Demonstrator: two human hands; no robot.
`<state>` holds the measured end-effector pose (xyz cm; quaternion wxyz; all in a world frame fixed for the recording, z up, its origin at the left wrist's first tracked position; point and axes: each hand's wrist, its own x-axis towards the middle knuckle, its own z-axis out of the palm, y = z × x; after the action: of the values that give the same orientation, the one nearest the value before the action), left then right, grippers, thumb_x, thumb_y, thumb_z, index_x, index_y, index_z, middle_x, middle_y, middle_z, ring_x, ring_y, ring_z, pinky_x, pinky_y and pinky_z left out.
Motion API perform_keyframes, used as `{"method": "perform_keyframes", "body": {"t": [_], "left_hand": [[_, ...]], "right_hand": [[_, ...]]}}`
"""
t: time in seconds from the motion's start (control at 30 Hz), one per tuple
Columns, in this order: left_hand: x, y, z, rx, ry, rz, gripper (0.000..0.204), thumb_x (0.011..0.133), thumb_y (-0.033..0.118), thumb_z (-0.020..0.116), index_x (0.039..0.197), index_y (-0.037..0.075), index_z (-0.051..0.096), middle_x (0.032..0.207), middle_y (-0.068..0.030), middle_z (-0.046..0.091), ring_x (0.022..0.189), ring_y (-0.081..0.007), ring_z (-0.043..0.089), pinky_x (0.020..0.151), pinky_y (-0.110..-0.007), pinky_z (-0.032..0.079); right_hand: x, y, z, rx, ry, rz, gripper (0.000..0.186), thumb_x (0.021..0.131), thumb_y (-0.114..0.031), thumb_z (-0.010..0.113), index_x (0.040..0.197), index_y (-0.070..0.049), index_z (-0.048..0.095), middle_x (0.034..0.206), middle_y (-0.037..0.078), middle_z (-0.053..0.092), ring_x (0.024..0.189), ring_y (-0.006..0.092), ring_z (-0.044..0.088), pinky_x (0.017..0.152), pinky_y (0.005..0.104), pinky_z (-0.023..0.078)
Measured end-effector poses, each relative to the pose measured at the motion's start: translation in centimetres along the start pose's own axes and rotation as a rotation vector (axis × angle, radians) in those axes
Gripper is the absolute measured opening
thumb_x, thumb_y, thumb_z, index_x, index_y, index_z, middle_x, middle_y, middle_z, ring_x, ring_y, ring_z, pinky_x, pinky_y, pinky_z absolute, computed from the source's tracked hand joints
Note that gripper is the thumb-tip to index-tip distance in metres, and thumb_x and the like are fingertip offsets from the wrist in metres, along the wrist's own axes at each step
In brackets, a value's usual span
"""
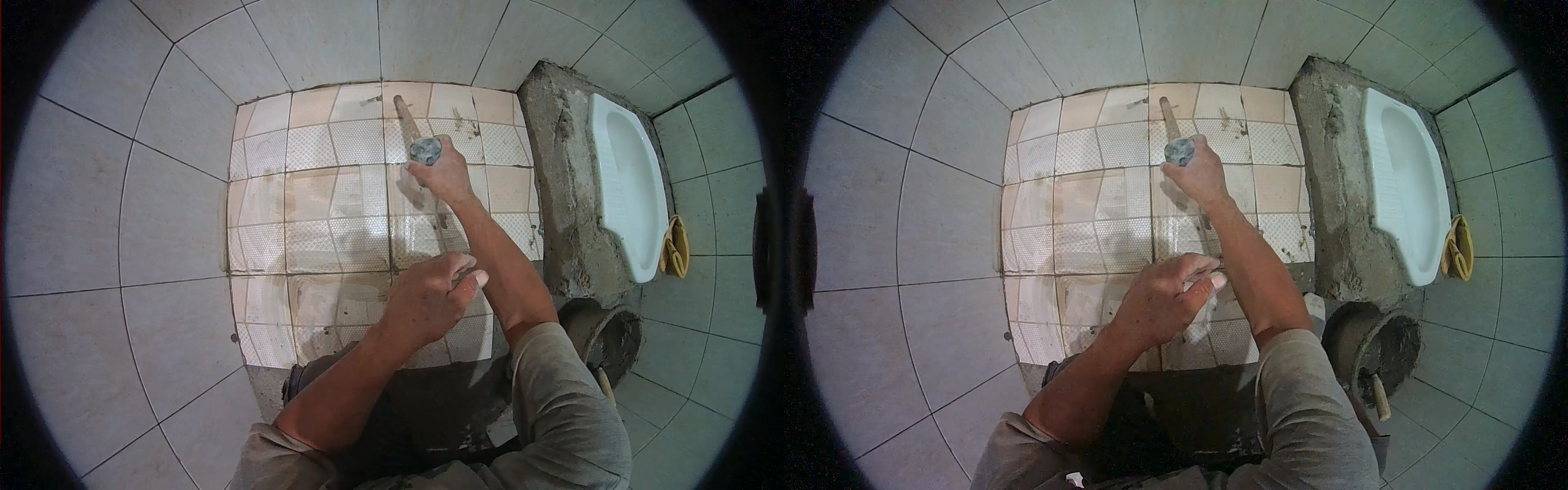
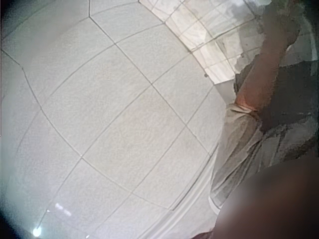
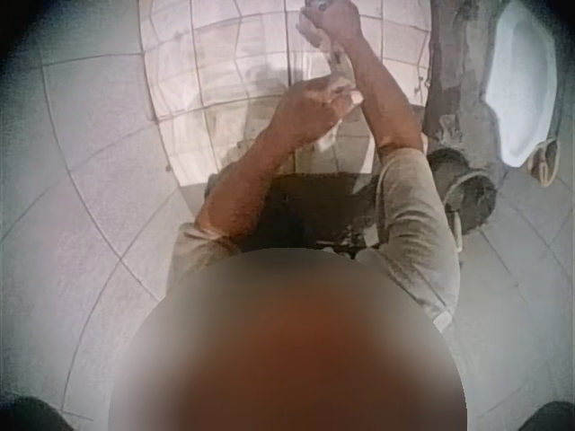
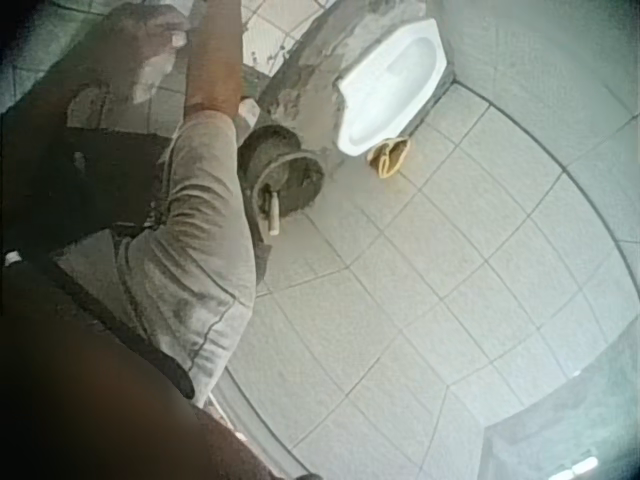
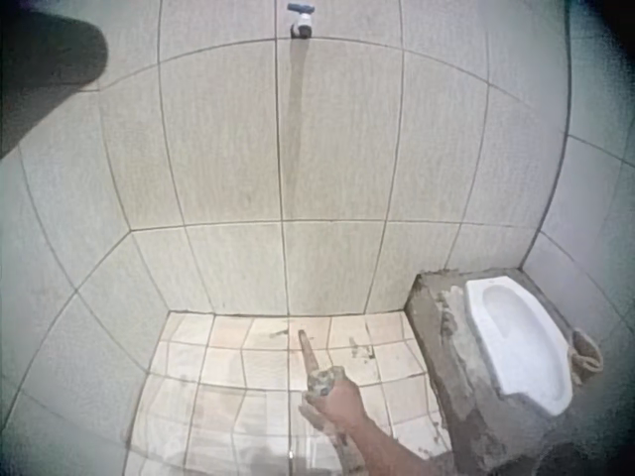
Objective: Tiling a floor in a bathroom using a rubber mallet and trowel.
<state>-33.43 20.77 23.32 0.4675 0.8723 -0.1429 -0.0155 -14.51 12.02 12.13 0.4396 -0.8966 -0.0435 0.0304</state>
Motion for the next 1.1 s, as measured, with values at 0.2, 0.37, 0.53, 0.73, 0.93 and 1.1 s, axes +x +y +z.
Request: {"method": "perform_keyframes", "body": {"t": [0.2, 0.37, 0.53, 0.73, 0.93, 1.1], "left_hand": [[-0.1, -0.3, 0.0, -0.147, 0.013, -0.13, 0.027, 0.091, 0.019, 0.068, 0.106, -0.002, 0.065, 0.092, -0.0205, 0.069, 0.08, -0.0319, 0.07, 0.066, -0.039, 0.056], [0.2, -0.7, 0.3, -0.19, 0.026, -0.059, 0.027, 0.092, 0.021, 0.068, 0.106, -0.001, 0.065, 0.091, -0.02, 0.069, 0.075, -0.0312, 0.069, 0.066, -0.039, 0.055], [0.4, -0.4, 0.0, -0.165, -0.009, -0.097, 0.029, 0.093, 0.023, 0.065, 0.107, -0.002, 0.065, 0.088, -0.0199, 0.069, 0.074, -0.0295, 0.069, 0.065, -0.037, 0.054], [0.8, -0.2, 0.2, -0.203, -0.083, -0.121, 0.034, 0.094, 0.028, 0.065, 0.109, -0.003, 0.064, 0.087, -0.0187, 0.069, 0.074, -0.0296, 0.069, 0.067, -0.037, 0.053], [1.0, -0.1, 1.0, -0.187, -0.077, -0.13, 0.036, 0.093, 0.03, 0.065, 0.111, -0.002, 0.064, 0.087, -0.0193, 0.069, 0.076, -0.0292, 0.07, 0.07, -0.037, 0.053], [1.7, 0.7, 0.6, -0.173, -0.168, -0.255, 0.038, 0.093, 0.031, 0.064, 0.115, 0.0, 0.064, 0.091, -0.0201, 0.07, 0.079, -0.0289, 0.07, 0.073, -0.037, 0.054]], "right_hand": [[-3.2, -0.3, -0.1, 0.045, -0.003, 0.005, 0.059, 0.071, -0.031, 0.081, 0.113, 0.0, 0.053, 0.097, 0.019, 0.068, 0.088, 0.0308, 0.068, 0.078, 0.0386, 0.054], [-6.8, 0.0, -1.4, 0.062, -0.105, 0.079, 0.061, 0.071, -0.032, 0.08, 0.116, -0.001, 0.051, 0.098, 0.02, 0.066, 0.09, 0.0369, 0.066, 0.081, 0.0423, 0.052], [-10.6, 1.2, -2.8, 0.032, 0.071, 0.093, 0.065, 0.072, -0.032, 0.08, 0.12, 0.0, 0.05, 0.102, 0.022, 0.066, 0.093, 0.0374, 0.066, 0.083, 0.0432, 0.052], [-11.0, 3.3, -4.4, 0.034, 0.169, 0.165, 0.069, 0.072, -0.032, 0.079, 0.124, 0.003, 0.049, 0.103, 0.023, 0.066, 0.096, 0.0375, 0.066, 0.086, 0.0425, 0.052], [-5.9, 3.6, -4.5, 0.033, 0.237, 0.157, 0.07, 0.071, -0.034, 0.08, 0.122, 0.002, 0.05, 0.102, 0.022, 0.067, 0.095, 0.0349, 0.067, 0.085, 0.041, 0.052], [-0.2, 3.9, -4.5, 0.04, 0.208, 0.156, 0.071, 0.069, -0.037, 0.08, 0.119, 0.003, 0.051, 0.103, 0.023, 0.067, 0.095, 0.0357, 0.067, 0.085, 0.0411, 0.052]]}}
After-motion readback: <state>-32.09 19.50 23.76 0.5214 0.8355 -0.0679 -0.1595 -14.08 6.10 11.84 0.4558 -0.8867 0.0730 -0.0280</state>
